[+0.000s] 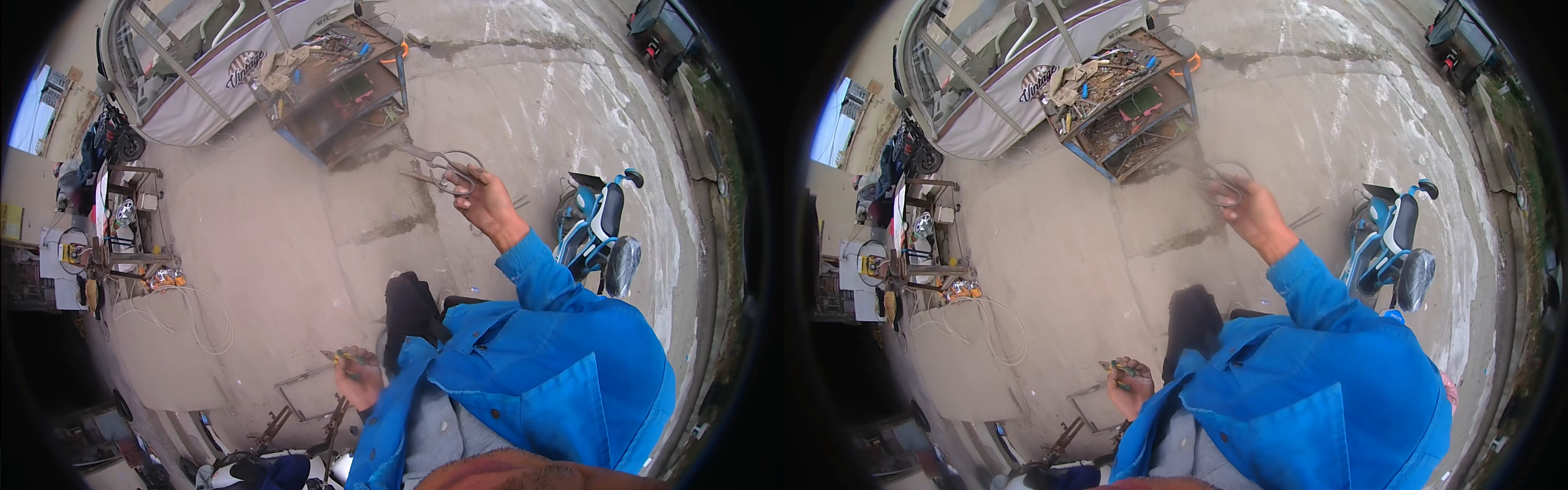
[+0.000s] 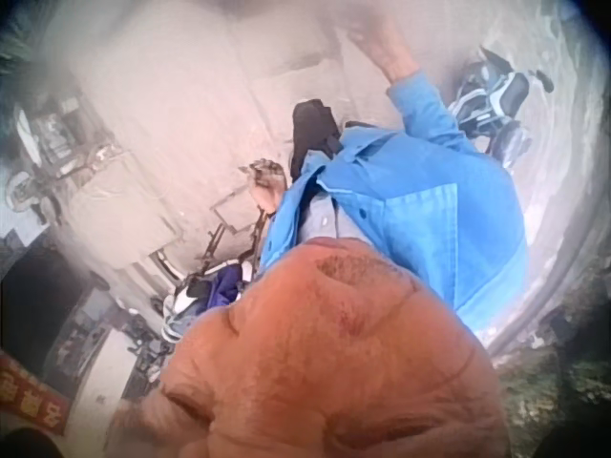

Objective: The person works on a scooter's front wheel area, using a cordless drill to tighten fasteners on the fender and fork. They then retrieve a thin metal rod from a tool cart and insert it into the wheel hub, followed by using pliers to adjust components. The person walks around the workshop, picks up a bucket, and pours its contents into a basin.

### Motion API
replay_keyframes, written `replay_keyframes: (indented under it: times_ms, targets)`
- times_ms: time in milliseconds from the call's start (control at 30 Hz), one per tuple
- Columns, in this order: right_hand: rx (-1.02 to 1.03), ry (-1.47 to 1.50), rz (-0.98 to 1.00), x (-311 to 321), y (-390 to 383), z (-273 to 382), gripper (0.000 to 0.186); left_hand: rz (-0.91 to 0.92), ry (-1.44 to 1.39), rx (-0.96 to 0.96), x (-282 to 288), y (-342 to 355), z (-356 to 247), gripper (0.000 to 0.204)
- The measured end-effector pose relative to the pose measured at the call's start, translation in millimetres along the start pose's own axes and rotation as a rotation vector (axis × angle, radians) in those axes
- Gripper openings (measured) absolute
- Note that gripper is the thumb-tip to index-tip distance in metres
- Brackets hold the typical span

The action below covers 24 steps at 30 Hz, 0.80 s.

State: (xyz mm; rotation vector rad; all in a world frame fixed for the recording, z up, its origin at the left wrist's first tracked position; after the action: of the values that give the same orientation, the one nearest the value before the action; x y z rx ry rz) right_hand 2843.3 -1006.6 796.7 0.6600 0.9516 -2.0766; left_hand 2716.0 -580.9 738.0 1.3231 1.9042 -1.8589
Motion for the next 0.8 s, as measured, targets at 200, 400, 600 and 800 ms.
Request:
replay_keyframes:
  times_ms: [200, 400, 600, 800]
  targets:
    - [0.123, 0.102, -0.057, -12, 146, 22, 0.035, 0.042, 0.056, 0.060, -105, 127, -48, 0.019]
    - [0.135, 0.055, -0.152, -31, 253, 36, 0.026, 0.197, 0.210, 0.065, -253, 216, -108, 0.012]
    - [0.145, 0.158, -0.234, -57, 417, 51, 0.016, 0.107, 0.286, 0.081, -339, 281, -143, 0.018]
    - [0.210, 0.277, -0.356, -57, 645, 43, 0.015, -0.004, 0.215, -0.012, -370, 323, -145, 0.020]
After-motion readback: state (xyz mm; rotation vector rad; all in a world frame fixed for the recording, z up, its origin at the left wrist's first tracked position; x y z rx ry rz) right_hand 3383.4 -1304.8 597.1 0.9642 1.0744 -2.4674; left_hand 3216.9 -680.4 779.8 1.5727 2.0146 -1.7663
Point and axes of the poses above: each hand's wrist, its own y-axis towards the middle knuckle, its own x-axis out of the back of the hand, z = x × y, the point moved 1 cm from there along y, towards the middle knuckle, and after that the axes turned 10 degrees about x, right-handed, at the moved point
